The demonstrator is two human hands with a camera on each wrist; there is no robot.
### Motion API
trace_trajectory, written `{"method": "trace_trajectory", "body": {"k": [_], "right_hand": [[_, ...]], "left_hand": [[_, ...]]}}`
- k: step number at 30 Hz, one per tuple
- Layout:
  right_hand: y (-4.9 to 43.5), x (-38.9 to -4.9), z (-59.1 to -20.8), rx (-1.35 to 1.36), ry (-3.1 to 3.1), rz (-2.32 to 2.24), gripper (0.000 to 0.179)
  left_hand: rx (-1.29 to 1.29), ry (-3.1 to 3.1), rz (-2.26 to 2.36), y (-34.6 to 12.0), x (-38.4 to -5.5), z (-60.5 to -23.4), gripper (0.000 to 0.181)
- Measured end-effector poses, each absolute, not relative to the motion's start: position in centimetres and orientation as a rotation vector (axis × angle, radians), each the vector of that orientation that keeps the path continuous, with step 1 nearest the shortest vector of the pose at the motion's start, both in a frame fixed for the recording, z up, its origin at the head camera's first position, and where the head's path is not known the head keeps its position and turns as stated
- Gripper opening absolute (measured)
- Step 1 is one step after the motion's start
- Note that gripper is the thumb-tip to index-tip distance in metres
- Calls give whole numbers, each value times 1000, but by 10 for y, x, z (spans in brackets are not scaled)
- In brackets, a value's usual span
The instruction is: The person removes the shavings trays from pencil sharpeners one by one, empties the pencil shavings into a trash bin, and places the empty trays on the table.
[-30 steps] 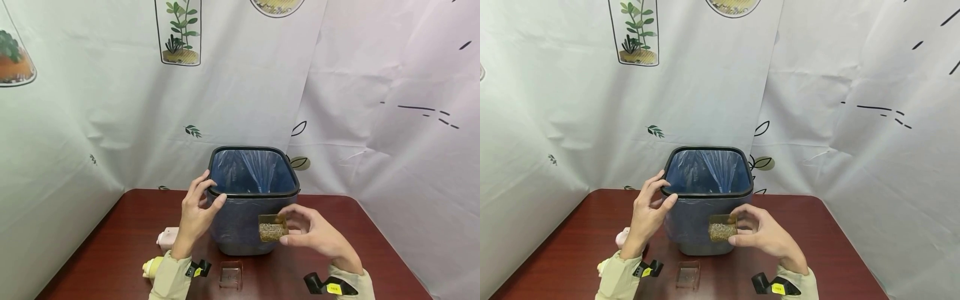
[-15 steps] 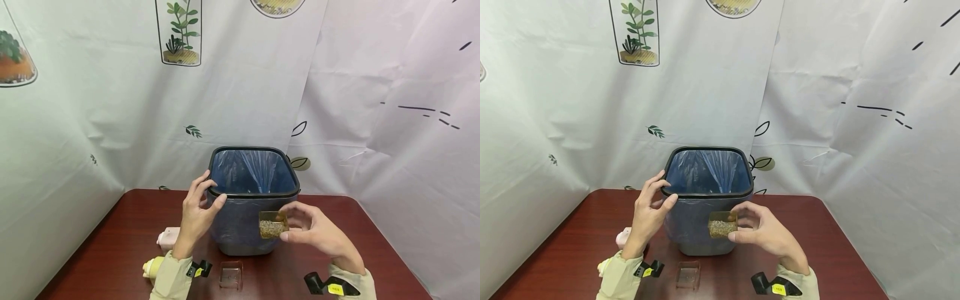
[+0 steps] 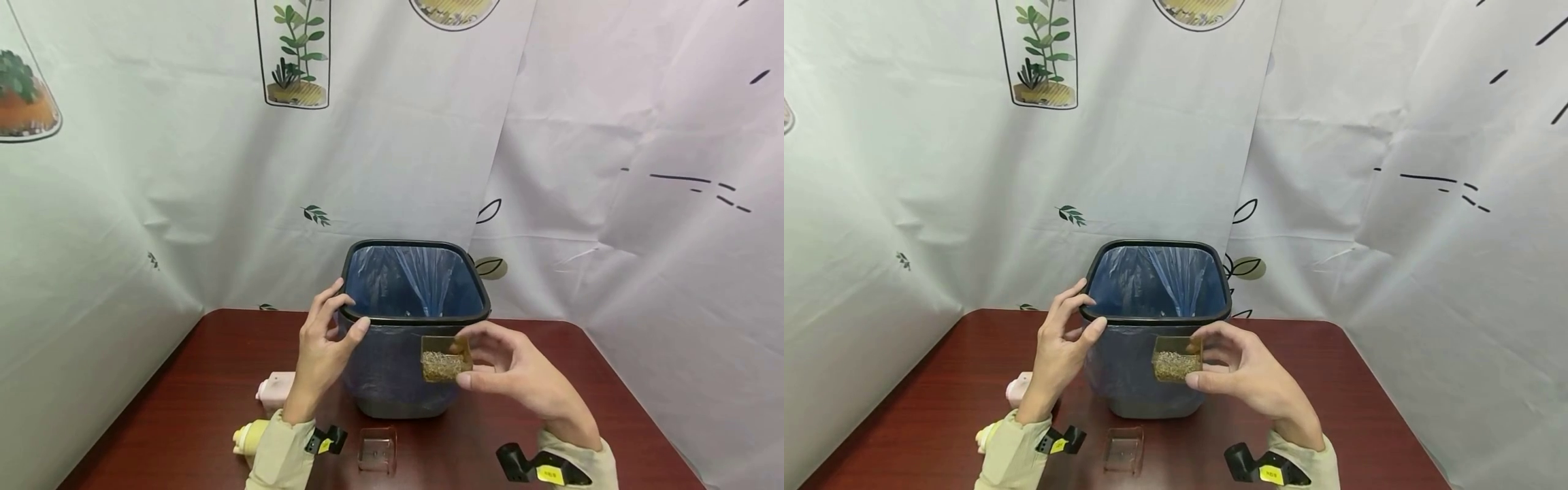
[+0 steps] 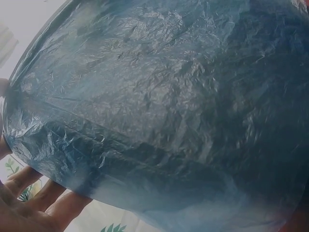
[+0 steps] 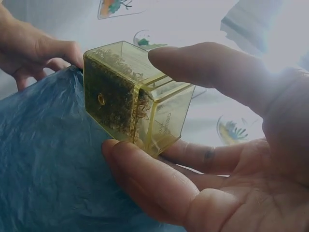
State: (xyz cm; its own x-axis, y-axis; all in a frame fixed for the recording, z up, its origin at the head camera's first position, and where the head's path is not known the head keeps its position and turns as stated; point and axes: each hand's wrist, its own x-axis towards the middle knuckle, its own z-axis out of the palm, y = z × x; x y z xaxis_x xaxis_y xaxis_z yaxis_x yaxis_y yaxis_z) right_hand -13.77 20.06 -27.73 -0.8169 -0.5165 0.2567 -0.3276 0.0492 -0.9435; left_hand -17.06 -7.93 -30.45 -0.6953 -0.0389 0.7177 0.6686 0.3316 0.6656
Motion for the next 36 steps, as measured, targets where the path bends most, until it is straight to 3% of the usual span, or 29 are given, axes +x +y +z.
{"method": "trace_trajectory", "body": {"k": [27,36], "right_hand": [[193,-139,-250,-972,2184,-1878,40],[189,-147,-245,-864,2233,-1908,42]], "left_hand": [[-557,-1945,-1404,-79,-170,-306,28],[-556,-1951,-1423,-79,-170,-306,29]]}}
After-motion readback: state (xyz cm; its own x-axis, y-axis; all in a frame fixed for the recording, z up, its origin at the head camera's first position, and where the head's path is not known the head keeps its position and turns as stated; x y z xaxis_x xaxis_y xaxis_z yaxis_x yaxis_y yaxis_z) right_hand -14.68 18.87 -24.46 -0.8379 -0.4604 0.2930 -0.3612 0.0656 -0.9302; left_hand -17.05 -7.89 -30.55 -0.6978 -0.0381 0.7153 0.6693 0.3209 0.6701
